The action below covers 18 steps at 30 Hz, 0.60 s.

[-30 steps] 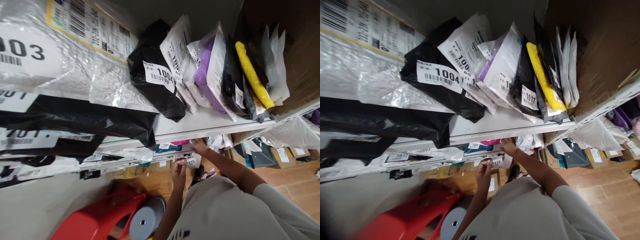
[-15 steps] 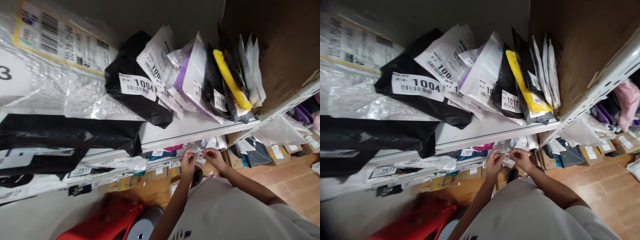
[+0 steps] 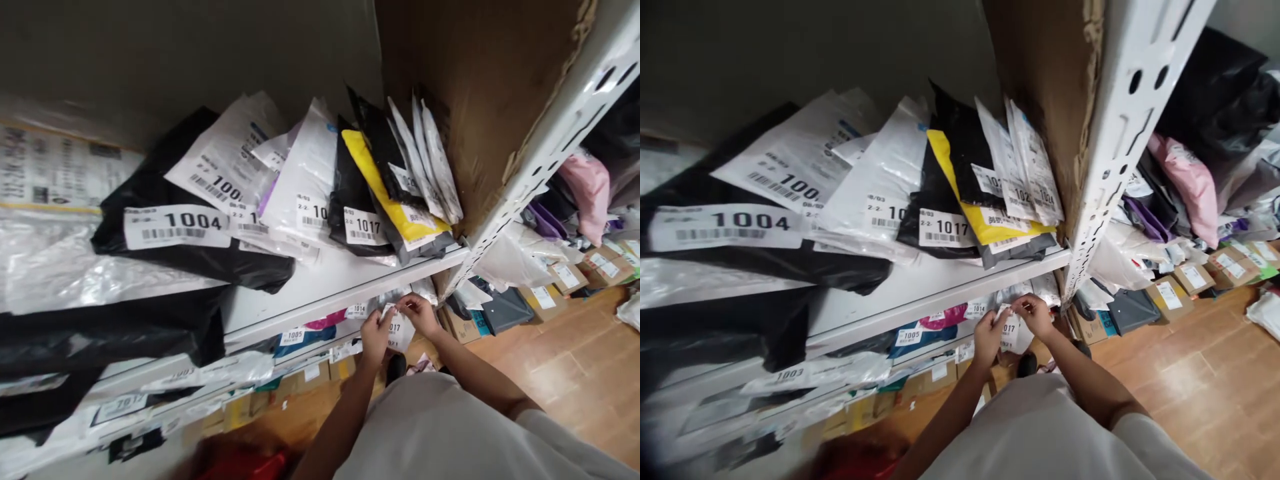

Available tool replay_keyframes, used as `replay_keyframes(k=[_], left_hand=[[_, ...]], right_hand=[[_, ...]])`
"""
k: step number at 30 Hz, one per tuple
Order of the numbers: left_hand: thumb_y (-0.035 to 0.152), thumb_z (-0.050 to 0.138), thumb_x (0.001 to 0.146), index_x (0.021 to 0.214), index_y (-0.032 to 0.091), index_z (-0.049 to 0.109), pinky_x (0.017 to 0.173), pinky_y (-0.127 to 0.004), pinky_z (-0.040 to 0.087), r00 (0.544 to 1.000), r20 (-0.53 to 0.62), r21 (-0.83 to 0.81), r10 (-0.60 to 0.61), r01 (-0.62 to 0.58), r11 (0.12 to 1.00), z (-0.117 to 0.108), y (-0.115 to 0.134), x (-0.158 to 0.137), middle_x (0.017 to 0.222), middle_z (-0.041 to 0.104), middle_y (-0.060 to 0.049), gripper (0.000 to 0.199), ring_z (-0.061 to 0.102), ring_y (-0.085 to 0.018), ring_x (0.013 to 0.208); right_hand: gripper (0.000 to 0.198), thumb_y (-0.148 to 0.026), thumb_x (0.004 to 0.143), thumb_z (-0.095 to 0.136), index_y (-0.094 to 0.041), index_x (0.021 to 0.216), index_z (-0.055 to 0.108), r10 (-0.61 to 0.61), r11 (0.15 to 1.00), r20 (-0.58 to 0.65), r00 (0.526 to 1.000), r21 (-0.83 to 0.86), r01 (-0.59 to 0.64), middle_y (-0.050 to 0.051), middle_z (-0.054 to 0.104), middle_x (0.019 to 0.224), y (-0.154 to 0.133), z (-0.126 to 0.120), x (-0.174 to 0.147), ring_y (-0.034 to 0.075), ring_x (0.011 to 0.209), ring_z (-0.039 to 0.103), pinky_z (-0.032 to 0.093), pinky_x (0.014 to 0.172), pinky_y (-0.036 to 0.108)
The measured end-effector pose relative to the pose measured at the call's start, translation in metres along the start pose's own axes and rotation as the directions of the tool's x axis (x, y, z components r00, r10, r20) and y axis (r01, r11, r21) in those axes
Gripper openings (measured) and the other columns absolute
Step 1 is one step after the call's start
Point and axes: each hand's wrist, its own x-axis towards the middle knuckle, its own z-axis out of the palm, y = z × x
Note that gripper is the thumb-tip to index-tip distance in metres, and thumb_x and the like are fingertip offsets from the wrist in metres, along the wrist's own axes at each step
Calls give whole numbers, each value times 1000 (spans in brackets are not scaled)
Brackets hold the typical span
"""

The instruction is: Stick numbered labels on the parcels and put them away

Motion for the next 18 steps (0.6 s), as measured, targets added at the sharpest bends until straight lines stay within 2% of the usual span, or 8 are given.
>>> replay_keyframes(k=[4,6,9,11,12,14,16,18], left_hand=[[72,75,60,64,21,65,48,-25,40,997,32,42,-69,68,997,-12,1,1,50,57,3,52,49,-14,49],[73,77,57,69,20,71,47,-26,43,992,68,69,-106,101,992,-22,0,0,52,63,1,55,54,-17,48],[72,78,57,62,20,70,43,-26,40,986,101,123,-135,122,985,-39,-6,-5,47,59,1,53,52,-17,44],[69,76,64,59,21,69,45,-26,41,992,121,170,-47,26,985,-50,-13,-9,49,58,1,49,53,-17,46],[68,75,68,57,22,68,48,-27,45,990,135,191,45,-71,979,-54,-16,-10,52,59,0,48,56,-18,50],[65,72,74,55,22,67,58,-29,51,954,152,219,260,-289,932,-61,-20,-10,62,62,-3,47,60,-19,59],[61,72,78,55,23,66,64,-30,54,907,151,218,393,-419,882,-64,-19,-9,70,65,-4,45,63,-20,65],[58,70,83,62,23,69,67,-30,56,891,152,198,428,-452,870,-63,-12,-8,75,67,-5,41,64,-21,70]], right_hand=[[29,-49,83,72,-20,78,73,-51,998,70,996,-40,54,6,72,77,10,15,10,17,67,65,53,60,27],[28,-47,84,71,-20,79,72,-61,996,23,998,-59,62,6,72,78,17,23,10,17,68,65,54,62,27],[30,-47,90,61,-19,84,70,-52,995,-95,994,-86,44,9,72,85,26,30,10,19,73,67,56,66,30],[32,-48,92,57,-19,85,69,-38,995,-119,992,-93,27,9,71,84,29,29,14,20,73,68,57,66,31],[31,-48,91,59,-19,84,68,-31,995,-109,994,-93,21,8,70,82,30,28,16,21,72,67,57,66,32],[32,-50,83,70,-19,89,69,-28,991,-106,994,-136,13,9,70,86,28,27,22,22,71,67,58,66,35],[50,-51,71,83,-17,103,68,-50,960,-154,987,-280,5,15,69,103,25,28,27,27,81,67,59,71,41],[56,-49,69,86,-16,110,67,-130,888,-146,981,-458,49,20,65,114,20,31,30,32,96,66,59,81,46]])
